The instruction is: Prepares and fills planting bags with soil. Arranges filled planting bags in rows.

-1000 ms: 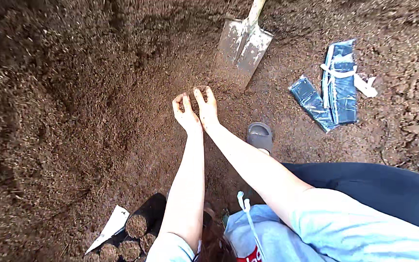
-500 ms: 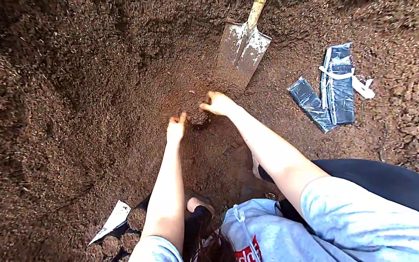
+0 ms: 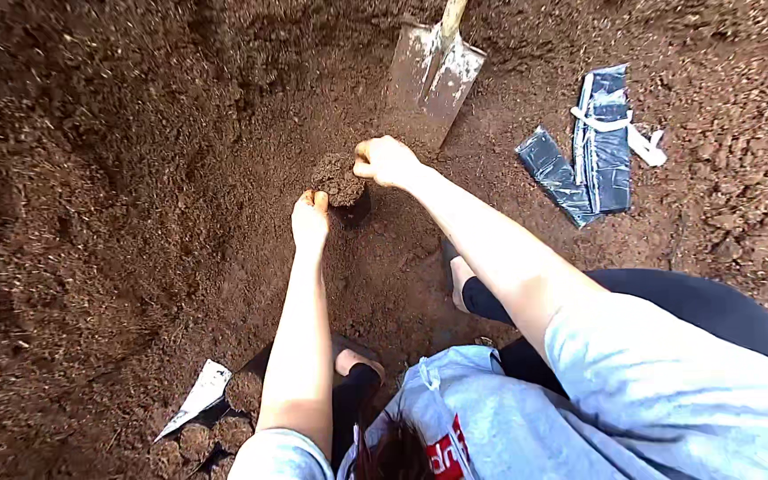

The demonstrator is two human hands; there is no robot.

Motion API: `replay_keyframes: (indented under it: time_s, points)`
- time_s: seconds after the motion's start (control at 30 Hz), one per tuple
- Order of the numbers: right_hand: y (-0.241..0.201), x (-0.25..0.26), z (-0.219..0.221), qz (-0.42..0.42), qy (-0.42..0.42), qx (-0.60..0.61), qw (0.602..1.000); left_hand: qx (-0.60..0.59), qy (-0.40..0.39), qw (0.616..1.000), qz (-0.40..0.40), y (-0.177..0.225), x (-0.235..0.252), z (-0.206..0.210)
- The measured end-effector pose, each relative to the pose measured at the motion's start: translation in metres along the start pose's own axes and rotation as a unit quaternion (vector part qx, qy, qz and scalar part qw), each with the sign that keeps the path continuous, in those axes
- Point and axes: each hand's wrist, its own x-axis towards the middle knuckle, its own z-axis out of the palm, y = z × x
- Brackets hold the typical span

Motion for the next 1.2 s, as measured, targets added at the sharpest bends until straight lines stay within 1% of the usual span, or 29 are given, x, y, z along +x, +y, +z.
replay_keyframes:
  time_s: [0.03, 0.07, 0.1, 0.17, 0.23, 0.27, 0.3, 0.37, 0.43, 0.47, 0.53, 0.6, 0.67, 0.73, 0.8, 0.87, 0.97, 1.03, 1.07, 1.13, 1.17, 1.2]
  points:
    - [0.000, 0.001, 0.000, 0.010, 0.017, 0.018, 1.000, -0.024, 0.001, 1.000, -0.002, -0.001, 0.003, 0.004]
    - [0.004, 0.005, 0.006, 0.024, 0.022, 0.022, 0.999, -0.022, -0.009, 1.000, -0.009, -0.005, 0.008, 0.010]
    - [0.012, 0.009, 0.021, 0.040, 0.009, 0.018, 0.999, 0.009, -0.036, 0.999, -0.027, -0.015, 0.013, 0.018]
    - [0.031, 0.011, 0.050, 0.061, -0.011, 0.056, 0.997, 0.081, -0.076, 0.992, -0.067, -0.029, 0.021, 0.024]
    - [0.040, 0.016, 0.044, 0.077, 0.042, 0.119, 0.989, 0.109, -0.065, 0.988, -0.083, -0.017, 0.028, 0.019]
    - [0.041, 0.012, 0.041, 0.093, 0.053, 0.146, 0.984, 0.109, -0.061, 0.988, -0.091, -0.015, 0.024, 0.018]
    - [0.044, 0.007, 0.040, 0.112, 0.042, 0.174, 0.977, 0.103, -0.058, 0.988, -0.100, -0.015, 0.018, 0.018]
    - [0.049, 0.009, 0.041, 0.146, -0.016, 0.223, 0.964, 0.081, -0.038, 0.990, -0.113, -0.011, 0.015, 0.022]
    - [0.046, 0.013, 0.049, 0.199, -0.084, 0.277, 0.936, 0.051, -0.040, 0.991, -0.114, -0.011, 0.017, 0.028]
    - [0.042, 0.016, 0.052, 0.221, -0.099, 0.285, 0.927, 0.044, -0.046, 0.992, -0.109, -0.012, 0.019, 0.030]
    - [0.033, 0.019, 0.054, 0.238, -0.108, 0.252, 0.932, 0.056, -0.045, 0.991, -0.113, -0.013, 0.020, 0.029]
    - [0.030, 0.021, 0.049, 0.237, -0.086, 0.205, 0.946, 0.080, -0.021, 0.989, -0.123, -0.014, 0.018, 0.024]
    - [0.026, 0.018, 0.043, 0.216, -0.071, 0.144, 0.963, 0.115, -0.002, 0.987, -0.110, -0.013, 0.019, 0.020]
    - [0.024, 0.024, 0.044, 0.182, -0.061, 0.079, 0.978, 0.151, 0.003, 0.986, -0.073, -0.009, 0.029, 0.021]
    - [0.020, 0.031, 0.050, 0.161, -0.041, 0.051, 0.985, 0.159, 0.011, 0.986, -0.043, -0.008, 0.040, 0.024]
    - [0.016, 0.033, 0.053, 0.127, -0.012, 0.034, 0.991, 0.134, 0.031, 0.990, -0.041, -0.004, 0.050, 0.026]
    - [0.018, 0.020, 0.055, 0.020, 0.039, 0.037, 0.998, 0.067, 0.055, 0.996, -0.037, -0.002, 0.050, 0.022]
    - [0.022, 0.000, 0.059, -0.057, 0.094, 0.021, 0.994, 0.055, 0.029, 0.997, -0.053, -0.004, 0.040, 0.016]
    - [0.025, -0.012, 0.062, -0.103, 0.105, -0.004, 0.989, 0.066, 0.001, 0.995, -0.073, -0.006, 0.032, 0.013]
    - [0.033, -0.032, 0.076, -0.180, 0.073, -0.078, 0.978, 0.084, -0.073, 0.989, -0.097, -0.015, 0.019, 0.014]
    - [0.037, -0.039, 0.083, -0.193, 0.045, -0.110, 0.974, 0.083, -0.114, 0.985, -0.097, -0.020, 0.017, 0.018]
    - [0.039, -0.043, 0.088, -0.186, 0.020, -0.129, 0.974, 0.073, -0.145, 0.983, -0.088, -0.026, 0.018, 0.024]
